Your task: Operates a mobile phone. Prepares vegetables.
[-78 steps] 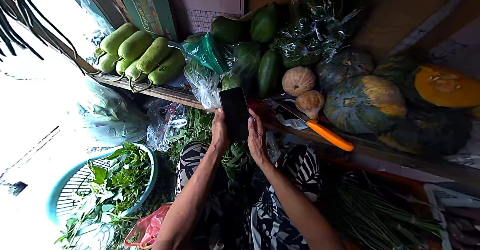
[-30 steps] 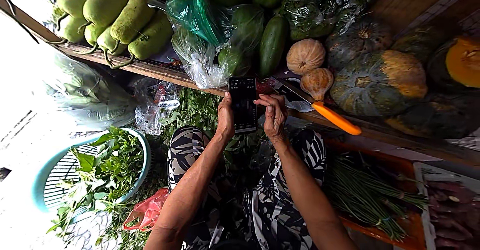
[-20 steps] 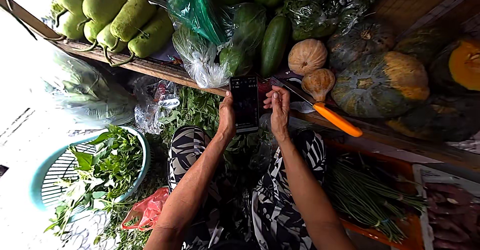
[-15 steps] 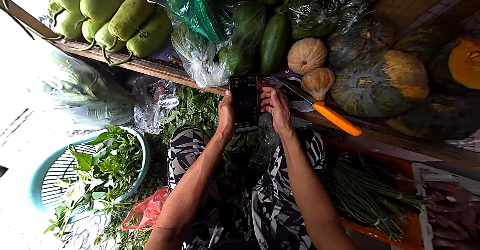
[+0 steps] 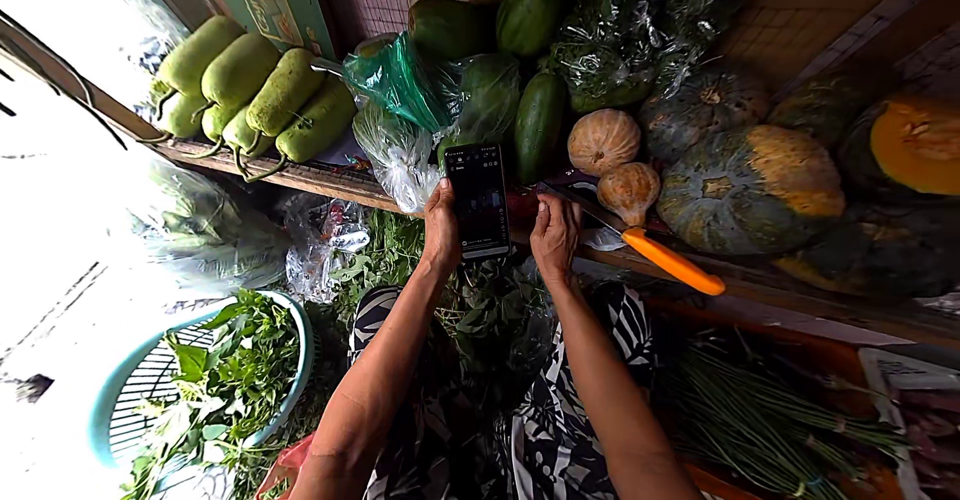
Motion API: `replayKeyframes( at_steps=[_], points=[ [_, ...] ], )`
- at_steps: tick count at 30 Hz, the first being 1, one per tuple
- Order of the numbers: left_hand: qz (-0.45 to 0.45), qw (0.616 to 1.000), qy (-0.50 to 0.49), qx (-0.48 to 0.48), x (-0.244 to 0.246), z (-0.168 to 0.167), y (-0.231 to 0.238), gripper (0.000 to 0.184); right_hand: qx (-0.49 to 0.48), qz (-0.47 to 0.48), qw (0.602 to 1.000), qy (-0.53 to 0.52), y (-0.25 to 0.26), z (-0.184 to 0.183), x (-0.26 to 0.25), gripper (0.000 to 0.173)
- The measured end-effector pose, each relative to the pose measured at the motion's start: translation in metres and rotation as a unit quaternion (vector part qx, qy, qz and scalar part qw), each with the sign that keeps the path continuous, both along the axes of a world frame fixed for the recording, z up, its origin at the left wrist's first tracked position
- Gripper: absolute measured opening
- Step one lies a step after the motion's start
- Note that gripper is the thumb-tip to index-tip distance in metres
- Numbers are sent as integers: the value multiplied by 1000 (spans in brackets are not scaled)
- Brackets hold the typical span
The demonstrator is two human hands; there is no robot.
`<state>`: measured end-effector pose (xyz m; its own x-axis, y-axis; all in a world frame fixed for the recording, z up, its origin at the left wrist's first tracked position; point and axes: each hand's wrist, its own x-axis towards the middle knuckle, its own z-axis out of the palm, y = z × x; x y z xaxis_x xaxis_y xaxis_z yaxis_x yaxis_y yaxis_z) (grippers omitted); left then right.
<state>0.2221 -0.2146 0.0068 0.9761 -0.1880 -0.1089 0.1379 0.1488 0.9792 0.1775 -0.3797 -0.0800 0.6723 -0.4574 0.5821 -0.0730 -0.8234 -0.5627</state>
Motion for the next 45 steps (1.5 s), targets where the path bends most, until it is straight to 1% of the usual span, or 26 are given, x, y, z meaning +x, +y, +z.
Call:
replayKeyframes(
  at_steps=[2, 3, 6, 10, 13, 16, 19, 23, 26, 28, 30, 33, 35, 36, 38, 39, 40, 41, 42, 43, 44, 45],
  points=[
    [18, 999, -16, -28, 25, 9, -5, 49, -41, -41, 997, 42, 4, -13, 15, 30],
    [38, 998, -26, -54, 41, 13, -11, 44, -58, -63, 994, 64, 7, -20, 20, 32],
    [52, 992, -61, -102, 90, 25, -19, 42, -92, -118, 982, 118, 13, -28, 34, 38],
    [75, 987, -90, -114, 160, 45, -29, 43, -130, -139, 976, 105, 14, -30, 38, 45],
    [78, 982, -114, -126, 217, 51, -41, 43, -150, -145, 974, 93, 14, -33, 37, 48],
    [74, 983, -139, -90, 259, 56, -52, 46, -164, -154, 971, 79, 15, -37, 37, 48],
    [88, 981, -163, -55, 288, 52, -60, 47, -172, -168, 968, 73, 16, -37, 37, 47],
    [105, 975, -194, -14, 314, 47, -59, 47, -200, -187, 960, 55, 17, -40, 37, 48],
    [124, 973, -197, -4, 321, 46, -57, 44, -219, -199, 954, 37, 16, -41, 38, 48],
    [144, 970, -195, -17, 313, 47, -55, 43, -223, -201, 953, 31, 17, -42, 37, 47],
    [146, 971, -182, -56, 288, 57, -55, 43, -217, -196, 956, 32, 17, -41, 36, 47],
    [116, 973, -150, -128, 222, 74, -50, 44, -189, -169, 966, 51, 18, -34, 34, 48],
    [95, 974, -117, -171, 173, 74, -46, 42, -153, -129, 977, 70, 16, -29, 31, 46],
    [89, 976, -96, -173, 148, 71, -44, 42, -124, -106, 983, 82, 16, -27, 29, 46],
    [71, 984, -51, -155, 97, 59, -36, 43, -42, -61, 991, 108, 14, -17, 22, 45],
    [58, 988, -28, -141, 74, 51, -31, 44, 19, -32, 993, 114, 12, -7, 15, 45],
    [48, 991, -11, -122, 53, 43, -27, 43, 94, 6, 990, 103, 9, 3, 7, 45],
    [35, 994, 1, -102, 34, 33, -22, 42, 171, 49, 982, 66, 5, 10, -1, 45],
    [19, 996, 9, -89, 20, 22, -18, 42, 242, 91, 966, 16, 3, 15, -6, 46],
    [6, 997, 14, -77, 9, 10, -16, 41, 306, 140, 941, -9, 3, 22, -13, 49],
    [-5, 998, 17, -67, 2, -1, -14, 41, 355, 189, 915, 8, 4, 29, -21, 53],
    [-15, 998, 20, -65, -2, -12, -13, 41, 394, 239, 886, 53, 4, 35, -31, 55]
  ],
)
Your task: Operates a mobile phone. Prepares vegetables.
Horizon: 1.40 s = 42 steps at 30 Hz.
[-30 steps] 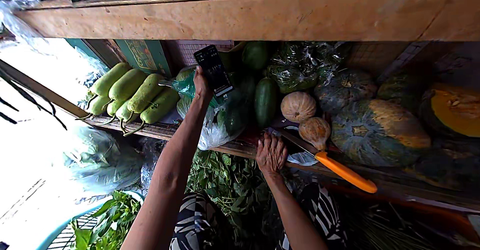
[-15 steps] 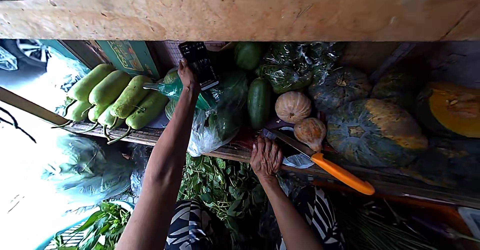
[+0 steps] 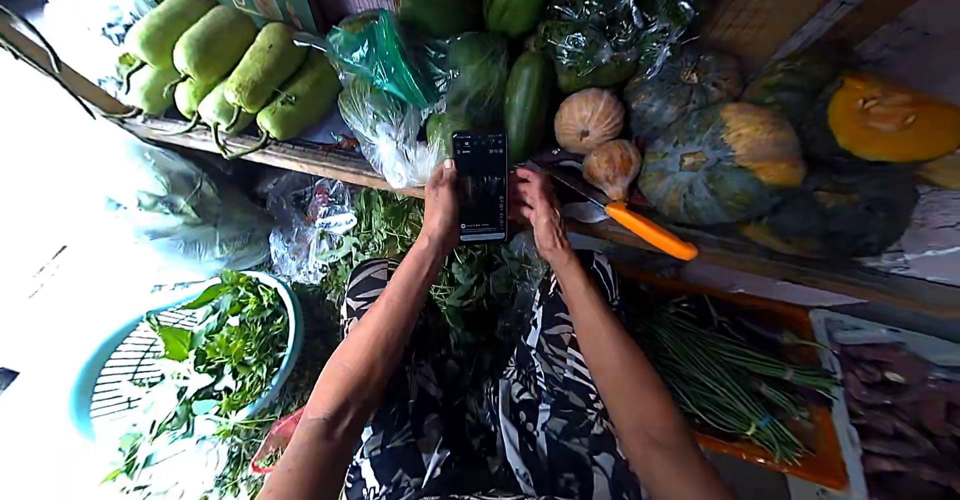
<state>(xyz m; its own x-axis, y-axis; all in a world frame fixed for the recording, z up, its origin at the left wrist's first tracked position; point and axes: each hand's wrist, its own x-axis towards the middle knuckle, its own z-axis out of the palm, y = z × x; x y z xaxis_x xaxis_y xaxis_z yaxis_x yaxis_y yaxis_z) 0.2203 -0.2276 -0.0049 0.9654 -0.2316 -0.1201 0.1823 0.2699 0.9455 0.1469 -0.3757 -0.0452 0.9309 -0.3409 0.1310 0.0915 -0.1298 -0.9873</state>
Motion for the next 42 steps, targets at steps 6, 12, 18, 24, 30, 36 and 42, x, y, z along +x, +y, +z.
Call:
replayKeyframes(
  at_steps=[6, 12, 18, 24, 30, 36, 42],
  points=[
    [-35, 999, 29, -8, -3, -18, -14, 44, 92, 147, 983, 62, -16, -10, -4, 86],
    [-30, 998, 54, -4, -5, -23, -18, 41, 104, 163, 978, 84, -17, -11, 2, 99],
    [-22, 997, 74, -13, -4, -25, -20, 43, 89, 155, 980, 83, -17, -16, 2, 99],
    [-26, 996, 88, -14, -7, -27, -25, 45, 73, 150, 981, 99, -21, -12, -5, 98],
    [-24, 993, 112, -20, -11, -26, -28, 46, 60, 153, 981, 99, -24, -12, -9, 91],
    [-34, 993, 109, -26, -12, -27, -29, 45, 45, 151, 981, 115, -26, -10, -11, 92],
    [-42, 993, 111, -19, -11, -30, -28, 47, 48, 158, 980, 115, -26, -12, -12, 85]
  ],
)
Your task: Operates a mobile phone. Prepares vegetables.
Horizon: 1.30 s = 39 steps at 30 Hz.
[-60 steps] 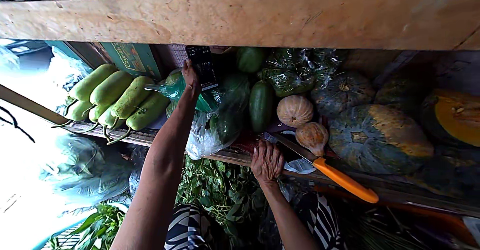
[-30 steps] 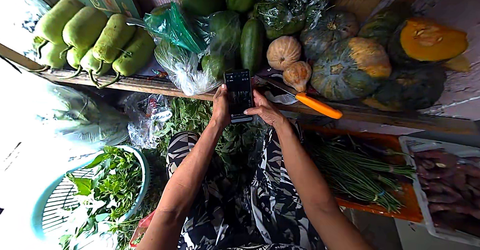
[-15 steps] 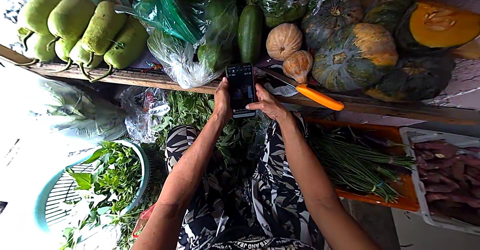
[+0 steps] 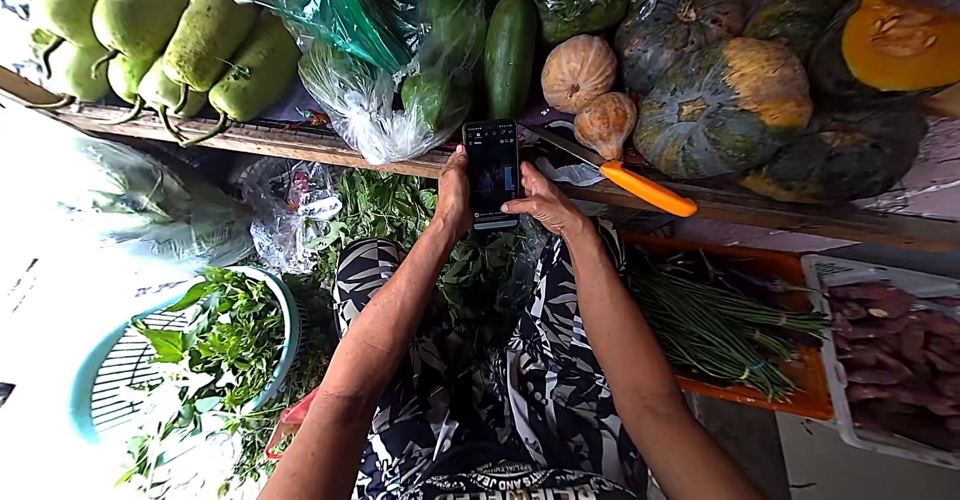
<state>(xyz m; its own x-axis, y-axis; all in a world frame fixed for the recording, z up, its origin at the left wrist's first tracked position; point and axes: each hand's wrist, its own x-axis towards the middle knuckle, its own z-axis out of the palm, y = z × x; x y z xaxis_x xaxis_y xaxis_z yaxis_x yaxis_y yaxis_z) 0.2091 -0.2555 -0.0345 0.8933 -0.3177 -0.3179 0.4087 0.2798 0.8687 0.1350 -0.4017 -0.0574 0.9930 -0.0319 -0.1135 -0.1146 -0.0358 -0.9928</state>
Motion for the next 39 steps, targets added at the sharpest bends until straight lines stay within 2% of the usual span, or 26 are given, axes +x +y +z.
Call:
replayKeyframes(
  at_steps=[6, 10, 12, 14, 16, 18, 20, 21, 24, 29, 34, 39],
  points=[
    [1, 1000, 2, 1, 1, 0, -1, 46, -4, 3, 1000, -5, 0, 0, 1, 78],
    [-2, 999, -32, 2, 4, 3, -1, 41, 10, -5, 1000, 3, 0, 0, 3, 72],
    [8, 998, -61, 2, 6, 2, -1, 39, 17, -39, 999, -10, 2, 3, 4, 56],
    [26, 996, -82, -3, 10, 7, 0, 40, -33, -124, 990, -67, 4, 4, 9, 49],
    [47, 993, -108, -3, 20, 20, 3, 39, -188, -239, 940, -158, 1, 0, 25, 41],
    [57, 987, -148, 0, 34, 38, 8, 38, -359, -309, 850, -232, -4, -11, 46, 31],
    [69, 983, -171, 0, 52, 58, 14, 37, -467, -333, 781, -248, -4, -21, 65, 27],
    [80, 981, -177, -3, 64, 67, 16, 37, -504, -335, 763, -227, -2, -25, 70, 27],
    [109, 974, -198, -18, 107, 90, 19, 36, -550, -332, 751, -151, 6, -26, 79, 33],
    [137, 957, -254, -34, 195, 108, 14, 36, -560, -345, 743, -123, 7, -32, 83, 37],
    [187, 948, -257, -26, 263, 116, 3, 39, -586, -364, 712, -134, 9, -35, 83, 38],
    [226, 919, -321, 32, 312, 106, -5, 37, -594, -367, 702, -142, 9, -38, 81, 38]
  ],
)
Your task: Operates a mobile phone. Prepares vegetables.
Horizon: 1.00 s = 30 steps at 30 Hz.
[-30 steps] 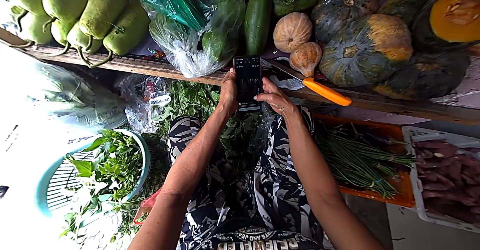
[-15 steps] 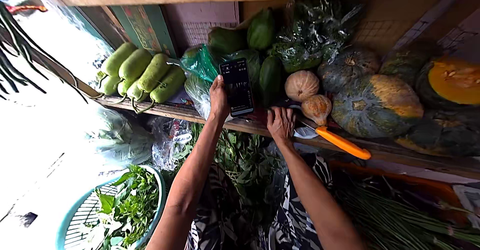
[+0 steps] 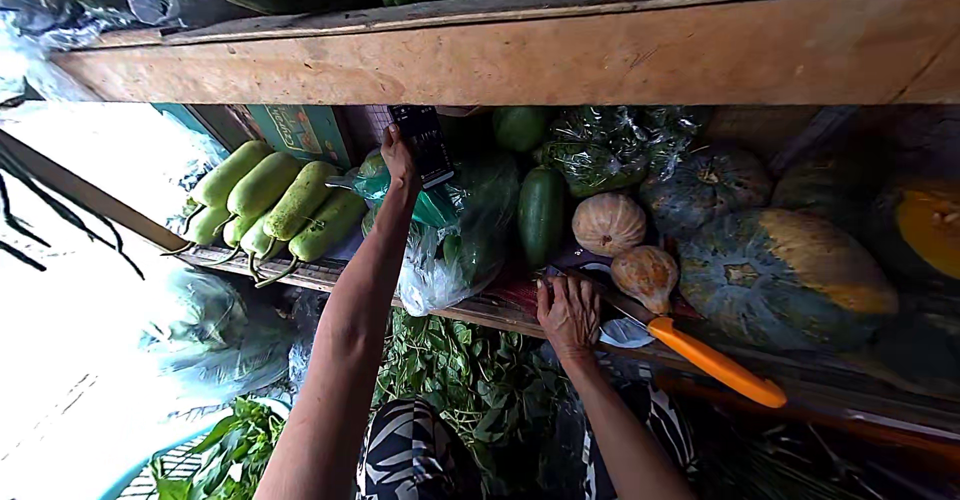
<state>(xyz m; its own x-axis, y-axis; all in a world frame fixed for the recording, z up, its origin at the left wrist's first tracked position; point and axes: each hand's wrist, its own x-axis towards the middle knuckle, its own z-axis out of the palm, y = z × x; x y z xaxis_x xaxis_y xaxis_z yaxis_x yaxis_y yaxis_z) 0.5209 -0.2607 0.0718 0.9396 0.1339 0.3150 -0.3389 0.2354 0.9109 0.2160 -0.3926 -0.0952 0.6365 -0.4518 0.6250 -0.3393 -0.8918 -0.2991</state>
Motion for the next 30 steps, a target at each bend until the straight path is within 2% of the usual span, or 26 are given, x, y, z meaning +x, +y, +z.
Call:
replayKeyframes(
  at_steps=[5, 17, 23, 30],
  points=[
    [1, 998, 0, 65, 15, -14, -8, 36, -13, -4, 1000, -1, 1, -1, -1, 40],
    [-16, 997, 68, 33, 22, -23, -4, 38, 0, -3, 1000, 18, 2, 2, -1, 42],
    [-47, 985, 122, 111, 14, -31, -10, 39, -5, -6, 1000, 20, 2, 2, -1, 42],
    [-31, 988, 138, 67, 7, -46, -8, 37, 17, 4, 999, 33, 2, 5, -1, 42]
  ],
)
